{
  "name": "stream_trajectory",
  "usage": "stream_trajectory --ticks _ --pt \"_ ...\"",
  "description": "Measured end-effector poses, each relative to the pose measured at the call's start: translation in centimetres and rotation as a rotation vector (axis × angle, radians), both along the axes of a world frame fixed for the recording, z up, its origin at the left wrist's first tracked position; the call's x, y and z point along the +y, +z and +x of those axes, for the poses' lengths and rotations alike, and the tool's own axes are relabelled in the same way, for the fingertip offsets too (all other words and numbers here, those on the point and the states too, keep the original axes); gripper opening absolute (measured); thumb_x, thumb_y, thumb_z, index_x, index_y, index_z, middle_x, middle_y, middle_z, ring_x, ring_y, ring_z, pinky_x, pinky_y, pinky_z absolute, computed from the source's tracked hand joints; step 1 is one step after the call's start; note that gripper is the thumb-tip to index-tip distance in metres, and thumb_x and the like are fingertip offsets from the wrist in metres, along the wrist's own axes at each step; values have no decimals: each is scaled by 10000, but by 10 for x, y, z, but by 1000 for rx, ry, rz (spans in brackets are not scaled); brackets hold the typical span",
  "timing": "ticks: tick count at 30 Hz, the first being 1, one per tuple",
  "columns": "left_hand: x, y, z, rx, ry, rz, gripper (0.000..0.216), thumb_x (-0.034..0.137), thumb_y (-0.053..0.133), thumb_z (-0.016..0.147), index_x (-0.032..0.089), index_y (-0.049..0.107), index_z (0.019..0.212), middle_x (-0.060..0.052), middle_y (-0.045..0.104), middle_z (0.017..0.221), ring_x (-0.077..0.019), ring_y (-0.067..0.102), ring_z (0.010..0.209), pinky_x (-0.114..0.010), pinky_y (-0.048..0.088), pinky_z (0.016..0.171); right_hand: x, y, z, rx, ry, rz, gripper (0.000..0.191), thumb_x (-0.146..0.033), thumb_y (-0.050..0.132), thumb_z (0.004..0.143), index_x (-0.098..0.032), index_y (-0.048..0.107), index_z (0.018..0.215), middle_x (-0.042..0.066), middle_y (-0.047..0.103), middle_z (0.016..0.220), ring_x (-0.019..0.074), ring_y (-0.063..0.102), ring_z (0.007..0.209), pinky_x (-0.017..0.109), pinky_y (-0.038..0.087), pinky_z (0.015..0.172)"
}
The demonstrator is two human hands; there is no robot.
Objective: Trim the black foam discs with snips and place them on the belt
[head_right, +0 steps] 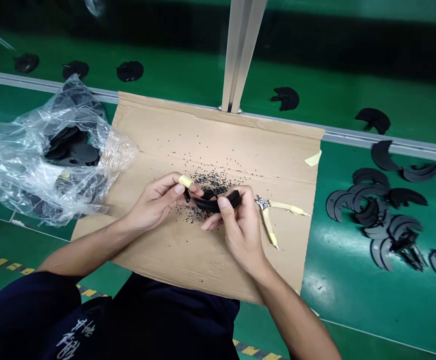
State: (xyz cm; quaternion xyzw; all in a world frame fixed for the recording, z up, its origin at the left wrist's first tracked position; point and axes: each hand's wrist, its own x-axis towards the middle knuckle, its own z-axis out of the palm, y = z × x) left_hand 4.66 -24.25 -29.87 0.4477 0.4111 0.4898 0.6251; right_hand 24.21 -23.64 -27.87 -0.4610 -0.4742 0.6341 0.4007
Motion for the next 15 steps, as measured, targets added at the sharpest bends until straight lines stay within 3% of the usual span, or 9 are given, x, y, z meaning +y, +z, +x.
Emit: stream_trajectory --ticks 5,9,12,15 --pt "1 3 -1 68 5 -8 350 386 786 864 190 587 1074 -5 733 831 -110 698 758 -218 581 684 7 -1 6 -14 156 -36 342 -508 736 885 -245 525 940 -51 631 691 136 690 538 251 568 516" --pt "-1 1 2 66 25 -36 380 416 866 771 164 617 909 -31 758 837 -107 682 703 -219 542 629 9 0 3 55 316 -174 396 -540 803 803 -216 611 927 -33 674 709 119 649 532 251 569 495" --pt "-3 -2 5 3 11 -56 376 443 886 737 151 662 816 -32 763 820 -108 679 688 -234 559 643 6 -1 -2 88 311 -184 377 -528 815 791 -205 652 896 -46 641 673 105 625 548 239 571 516" --pt "-4 -3 6 -3 30 -71 336 468 813 821 157 724 916 -39 767 834 -137 723 770 -266 606 738 3 -2 -3 61 301 -140 314 -481 789 839 -202 650 878 -39 645 672 108 641 547 240 570 538"
